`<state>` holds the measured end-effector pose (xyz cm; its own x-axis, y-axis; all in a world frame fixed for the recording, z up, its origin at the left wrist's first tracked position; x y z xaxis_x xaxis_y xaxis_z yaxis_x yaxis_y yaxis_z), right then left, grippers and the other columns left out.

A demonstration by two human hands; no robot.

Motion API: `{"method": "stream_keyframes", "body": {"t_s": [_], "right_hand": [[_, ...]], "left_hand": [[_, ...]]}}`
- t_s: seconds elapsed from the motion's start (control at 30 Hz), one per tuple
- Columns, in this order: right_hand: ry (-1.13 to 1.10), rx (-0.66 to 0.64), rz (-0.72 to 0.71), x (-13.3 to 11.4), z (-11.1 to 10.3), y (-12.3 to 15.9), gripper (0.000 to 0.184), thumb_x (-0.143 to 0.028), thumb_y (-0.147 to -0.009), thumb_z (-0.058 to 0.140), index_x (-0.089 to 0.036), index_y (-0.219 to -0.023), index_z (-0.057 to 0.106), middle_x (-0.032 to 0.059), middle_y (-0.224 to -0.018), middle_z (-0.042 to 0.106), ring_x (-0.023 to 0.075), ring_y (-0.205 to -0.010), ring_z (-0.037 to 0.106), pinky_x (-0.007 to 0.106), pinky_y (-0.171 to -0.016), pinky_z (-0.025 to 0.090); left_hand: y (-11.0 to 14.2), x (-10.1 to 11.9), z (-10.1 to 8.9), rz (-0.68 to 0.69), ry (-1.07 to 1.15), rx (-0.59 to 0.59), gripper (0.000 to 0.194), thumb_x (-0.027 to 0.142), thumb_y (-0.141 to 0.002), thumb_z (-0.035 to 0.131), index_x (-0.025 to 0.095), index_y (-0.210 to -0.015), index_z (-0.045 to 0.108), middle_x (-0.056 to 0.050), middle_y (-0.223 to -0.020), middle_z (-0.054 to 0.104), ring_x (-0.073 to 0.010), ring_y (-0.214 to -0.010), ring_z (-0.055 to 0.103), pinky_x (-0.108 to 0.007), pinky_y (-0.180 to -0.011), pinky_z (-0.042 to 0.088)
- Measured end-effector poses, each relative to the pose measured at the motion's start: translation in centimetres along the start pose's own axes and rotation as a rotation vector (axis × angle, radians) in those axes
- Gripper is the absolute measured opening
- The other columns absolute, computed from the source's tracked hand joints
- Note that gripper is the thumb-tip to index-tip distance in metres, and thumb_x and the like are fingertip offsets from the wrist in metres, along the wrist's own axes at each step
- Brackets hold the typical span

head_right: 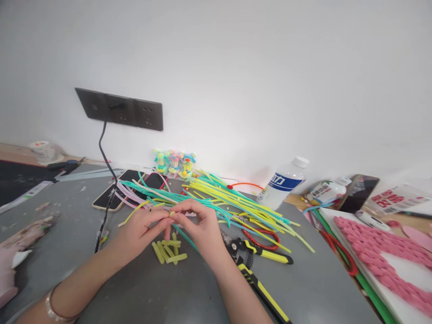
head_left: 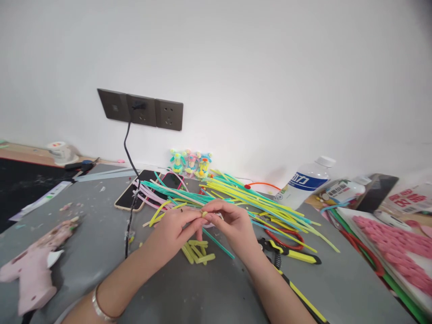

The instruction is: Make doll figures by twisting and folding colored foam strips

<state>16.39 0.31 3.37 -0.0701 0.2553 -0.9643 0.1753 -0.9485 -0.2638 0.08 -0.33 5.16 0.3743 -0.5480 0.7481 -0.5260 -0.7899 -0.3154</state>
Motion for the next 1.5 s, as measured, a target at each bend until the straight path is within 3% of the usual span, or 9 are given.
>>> {"method": "stream_keyframes", "body": {"t_s": [0.17, 0.3, 0.47, 0.57, 0.67, 0.8, 0.97, 1.23, 1.5], "right_hand": [[-0.017, -0.02, 0.043, -0.4, 0.1, 0.1, 0.016, -0.037, -0.079, 0.076, -0.021, -0.08, 0.075, 0.0025, -0.074, 0.069, 0.0165, -0.067, 0.062, 0.029, -0.064, 0.052], [0.066, -0.041, 0.002, -0.9, 0.0, 0.1, 0.014, -0.035, -0.082, 0.073, -0.022, -0.079, 0.075, 0.0027, -0.073, 0.07, 0.0182, -0.073, 0.063, 0.03, -0.069, 0.051], [0.13, -0.014, -0.024, -1.0, -0.1, 0.0, 0.015, -0.035, -0.082, 0.071, -0.021, -0.077, 0.073, 0.0033, -0.075, 0.07, 0.0185, -0.073, 0.063, 0.031, -0.069, 0.05], [0.128, -0.012, -0.042, -1.0, -0.1, -0.1, 0.012, -0.032, -0.082, 0.071, -0.021, -0.078, 0.073, 0.0039, -0.078, 0.07, 0.0192, -0.076, 0.063, 0.031, -0.071, 0.05], [0.141, 0.007, -0.056, -1.2, -0.2, -0.2, 0.012, -0.031, -0.08, 0.072, -0.021, -0.074, 0.071, 0.0026, -0.074, 0.067, 0.0178, -0.073, 0.06, 0.03, -0.07, 0.048], [0.076, -0.012, 0.097, -1.2, -0.1, -0.2, 0.022, -0.039, -0.08, 0.072, -0.02, -0.072, 0.065, 0.0, -0.066, 0.063, 0.0143, -0.062, 0.056, 0.026, -0.061, 0.045], [-0.064, -0.062, 0.244, -1.1, 0.1, -0.1, 0.031, -0.047, -0.076, 0.075, -0.019, -0.072, 0.062, -0.0009, -0.065, 0.064, 0.0136, -0.062, 0.059, 0.025, -0.062, 0.049], [0.097, -0.099, 0.219, -0.6, -0.1, 0.0, 0.032, -0.047, -0.079, 0.07, -0.019, -0.071, 0.06, 0.0013, -0.07, 0.063, 0.0149, -0.066, 0.058, 0.027, -0.064, 0.047], [0.155, -0.113, 0.18, -0.9, -0.2, 0.0, 0.028, -0.043, -0.084, 0.065, -0.019, -0.073, 0.057, -0.0002, -0.069, 0.059, 0.0147, -0.066, 0.053, 0.026, -0.064, 0.042]], "left_hand": [[0.2, 0.1, 0.0, 0.06, -0.105, -0.008, 0.032, 0.019, -0.098, 0.041, 0.02, -0.072, 0.06, 0.003, -0.061, 0.063, -0.0129, -0.058, 0.057, -0.023, -0.065, 0.042], [0.2, 0.1, 0.0, 0.086, -0.171, 0.021, 0.028, 0.021, -0.098, 0.041, 0.019, -0.081, 0.063, 0.004, -0.056, 0.06, -0.0127, -0.051, 0.054, -0.023, -0.058, 0.039], [0.0, -0.2, 0.1, -0.015, -0.14, 0.039, 0.039, 0.027, -0.098, 0.046, 0.019, -0.062, 0.058, 0.005, -0.051, 0.062, -0.0111, -0.05, 0.058, -0.022, -0.06, 0.04], [0.0, -0.3, 0.0, -0.045, -0.101, 0.063, 0.041, 0.032, -0.097, 0.049, 0.019, -0.059, 0.059, 0.005, -0.052, 0.065, -0.0106, -0.05, 0.06, -0.022, -0.063, 0.043], [0.0, -0.5, 0.0, -0.081, -0.05, 0.111, 0.032, 0.034, -0.094, 0.054, 0.02, -0.068, 0.066, 0.003, -0.06, 0.069, -0.012, -0.056, 0.063, -0.021, -0.061, 0.045], [-0.2, -0.8, 0.2, -0.115, 0.125, 0.18, 0.015, 0.031, -0.089, 0.06, 0.019, -0.088, 0.069, -0.001, -0.079, 0.074, -0.0141, -0.069, 0.067, -0.021, -0.063, 0.051], [-0.2, -1.5, 0.4, -0.179, 0.284, 0.122, 0.019, 0.032, -0.09, 0.058, 0.018, -0.083, 0.069, -0.002, -0.073, 0.07, -0.0148, -0.066, 0.065, -0.023, -0.062, 0.053], [-0.4, -1.4, 0.2, -0.281, 0.377, 0.158, 0.02, 0.032, -0.087, 0.06, 0.017, -0.076, 0.067, -0.001, -0.069, 0.066, -0.0139, -0.065, 0.062, -0.022, -0.06, 0.051], [-0.2, -1.3, 0.3, -0.264, 0.42, 0.123, 0.019, 0.032, -0.087, 0.06, 0.016, -0.081, 0.068, -0.002, -0.074, 0.068, -0.0138, -0.067, 0.063, -0.023, -0.063, 0.052]]}}
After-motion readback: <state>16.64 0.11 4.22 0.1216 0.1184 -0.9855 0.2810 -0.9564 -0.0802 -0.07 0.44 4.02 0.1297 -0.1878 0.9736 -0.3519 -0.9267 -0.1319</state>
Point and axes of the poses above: each hand's wrist, its own y-axis away from the middle knuckle, its own z-axis out of the palm, x = y × z, the point moved 2 cm from there along -y, towards the middle knuckle
